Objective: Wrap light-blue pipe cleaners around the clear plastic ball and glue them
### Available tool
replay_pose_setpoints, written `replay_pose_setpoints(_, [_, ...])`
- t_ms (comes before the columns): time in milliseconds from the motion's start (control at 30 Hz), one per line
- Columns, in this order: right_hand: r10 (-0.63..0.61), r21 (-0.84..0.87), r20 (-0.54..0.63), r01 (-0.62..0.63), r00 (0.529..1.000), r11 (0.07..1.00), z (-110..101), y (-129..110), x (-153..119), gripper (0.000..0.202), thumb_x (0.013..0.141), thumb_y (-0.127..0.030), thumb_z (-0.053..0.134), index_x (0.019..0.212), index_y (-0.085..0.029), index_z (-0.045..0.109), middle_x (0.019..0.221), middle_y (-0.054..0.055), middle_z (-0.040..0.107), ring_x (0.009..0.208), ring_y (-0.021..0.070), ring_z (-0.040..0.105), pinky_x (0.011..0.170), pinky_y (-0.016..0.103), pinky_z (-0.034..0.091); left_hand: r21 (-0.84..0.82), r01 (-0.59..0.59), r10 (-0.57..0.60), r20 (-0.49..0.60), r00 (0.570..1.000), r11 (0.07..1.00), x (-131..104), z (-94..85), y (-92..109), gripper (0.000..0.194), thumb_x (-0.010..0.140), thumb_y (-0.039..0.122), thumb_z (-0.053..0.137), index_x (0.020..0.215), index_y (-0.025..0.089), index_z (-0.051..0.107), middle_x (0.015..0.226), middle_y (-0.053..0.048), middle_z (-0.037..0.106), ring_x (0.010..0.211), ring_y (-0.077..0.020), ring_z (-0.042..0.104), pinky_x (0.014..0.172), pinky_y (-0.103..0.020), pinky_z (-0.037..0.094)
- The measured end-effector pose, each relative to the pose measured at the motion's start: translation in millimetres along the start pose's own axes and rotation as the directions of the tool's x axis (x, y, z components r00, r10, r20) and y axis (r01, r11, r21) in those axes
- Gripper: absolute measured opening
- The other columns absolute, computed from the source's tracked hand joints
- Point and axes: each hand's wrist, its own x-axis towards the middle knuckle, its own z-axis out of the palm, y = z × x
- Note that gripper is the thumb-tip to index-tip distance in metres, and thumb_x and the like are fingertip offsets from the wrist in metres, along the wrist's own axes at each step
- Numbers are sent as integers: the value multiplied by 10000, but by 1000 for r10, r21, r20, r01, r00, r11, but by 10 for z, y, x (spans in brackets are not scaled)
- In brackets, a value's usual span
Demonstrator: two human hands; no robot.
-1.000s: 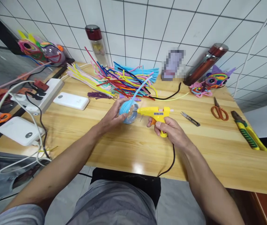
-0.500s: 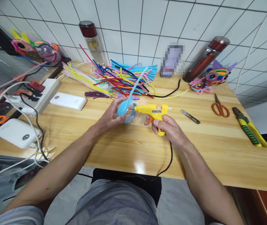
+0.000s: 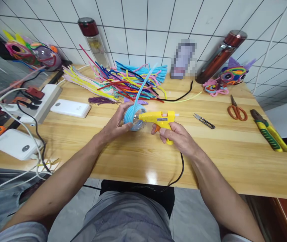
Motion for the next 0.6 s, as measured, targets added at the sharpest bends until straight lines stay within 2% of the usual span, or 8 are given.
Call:
replay_pose_setpoints(200, [-4,-5,8,4,1000,1000,33,-12,2,525,815,-727,853,766,-225,704,939,74,782,602,140,501,602,345,439,-16,-11,11,-15,1000,1000,17,9,-49,768,979,604,694,1603,245,426,1681,-190,482,1592,-397,449,1352,-626,349])
replay_pose_setpoints(333, [2,-11,-2,-2,1000,1000,44,-12,1,474,829,-681,860,804,-226,729,965,73,785,618,142,516,615,340,450,31,-10,11,-38,999,999,30,18,-47,806,953,633,721,1590,228,439,1640,-196,501,1567,-394,480,1343,-599,371])
replay_pose_setpoints(600, [-38,-81,-13,37,999,996,49,-6,-3,455,858,-627,825,700,-236,655,984,99,778,849,235,663,711,365,506,44,13,-11,-42,999,999,25,14,-35,762,976,611,697,1589,246,430,1623,-181,525,1533,-380,506,1322,-608,397])
